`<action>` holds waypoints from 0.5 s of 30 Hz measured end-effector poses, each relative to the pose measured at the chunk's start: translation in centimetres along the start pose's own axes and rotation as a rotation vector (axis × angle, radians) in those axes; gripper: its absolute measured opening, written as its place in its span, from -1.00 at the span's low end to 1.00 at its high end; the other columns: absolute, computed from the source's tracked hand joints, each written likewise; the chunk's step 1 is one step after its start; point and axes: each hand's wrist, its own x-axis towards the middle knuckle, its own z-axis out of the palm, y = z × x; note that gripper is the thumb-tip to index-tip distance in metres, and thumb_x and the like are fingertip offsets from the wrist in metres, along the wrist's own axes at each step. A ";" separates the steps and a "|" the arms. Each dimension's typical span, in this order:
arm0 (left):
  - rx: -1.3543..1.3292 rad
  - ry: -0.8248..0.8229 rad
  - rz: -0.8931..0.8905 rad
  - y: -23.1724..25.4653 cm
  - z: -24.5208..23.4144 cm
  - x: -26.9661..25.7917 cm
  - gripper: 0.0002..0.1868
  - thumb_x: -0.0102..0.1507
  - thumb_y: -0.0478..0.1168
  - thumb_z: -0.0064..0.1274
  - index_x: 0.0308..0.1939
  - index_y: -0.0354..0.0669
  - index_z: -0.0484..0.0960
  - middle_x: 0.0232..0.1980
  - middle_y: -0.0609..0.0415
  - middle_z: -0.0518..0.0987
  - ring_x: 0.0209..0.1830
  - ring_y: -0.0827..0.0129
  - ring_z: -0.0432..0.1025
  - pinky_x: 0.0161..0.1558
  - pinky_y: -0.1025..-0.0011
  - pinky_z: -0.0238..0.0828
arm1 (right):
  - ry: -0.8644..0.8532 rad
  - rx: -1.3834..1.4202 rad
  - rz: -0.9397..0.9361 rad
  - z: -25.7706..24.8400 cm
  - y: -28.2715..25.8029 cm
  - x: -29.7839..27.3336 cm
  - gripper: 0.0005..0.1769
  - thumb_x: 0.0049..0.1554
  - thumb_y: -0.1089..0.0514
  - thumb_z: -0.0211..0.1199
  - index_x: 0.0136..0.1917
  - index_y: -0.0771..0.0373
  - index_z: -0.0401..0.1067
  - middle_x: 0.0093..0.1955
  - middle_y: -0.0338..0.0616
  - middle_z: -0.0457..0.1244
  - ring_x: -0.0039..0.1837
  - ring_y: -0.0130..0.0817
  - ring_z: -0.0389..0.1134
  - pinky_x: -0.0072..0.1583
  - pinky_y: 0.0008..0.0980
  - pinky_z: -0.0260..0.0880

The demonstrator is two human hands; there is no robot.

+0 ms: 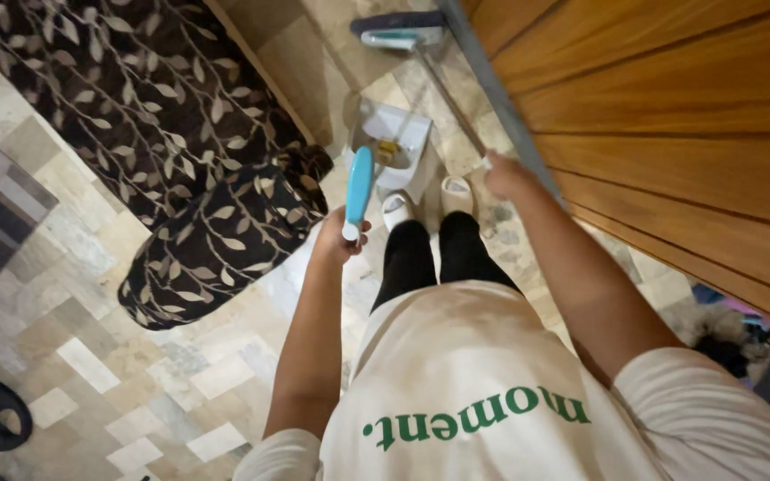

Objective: Sweeping the floor with a broom and dustpan, and then dusting furniture with a colorful duster.

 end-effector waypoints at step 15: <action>0.039 -0.055 0.007 -0.2 0.6 -2.6 -0.67 0.36 -0.01 -0.27 -0.04 -0.17 0.44 -0.45 -0.10 0.52 -0.76 0.28 0.33 -0.83 0.58 0.04 | -0.275 0.482 -0.024 -8.8 -0.1 -32.1 -0.32 0.23 0.07 0.07 0.60 0.09 0.13 -0.14 0.26 0.35 -0.23 -0.12 0.46 -0.29 -0.28 0.52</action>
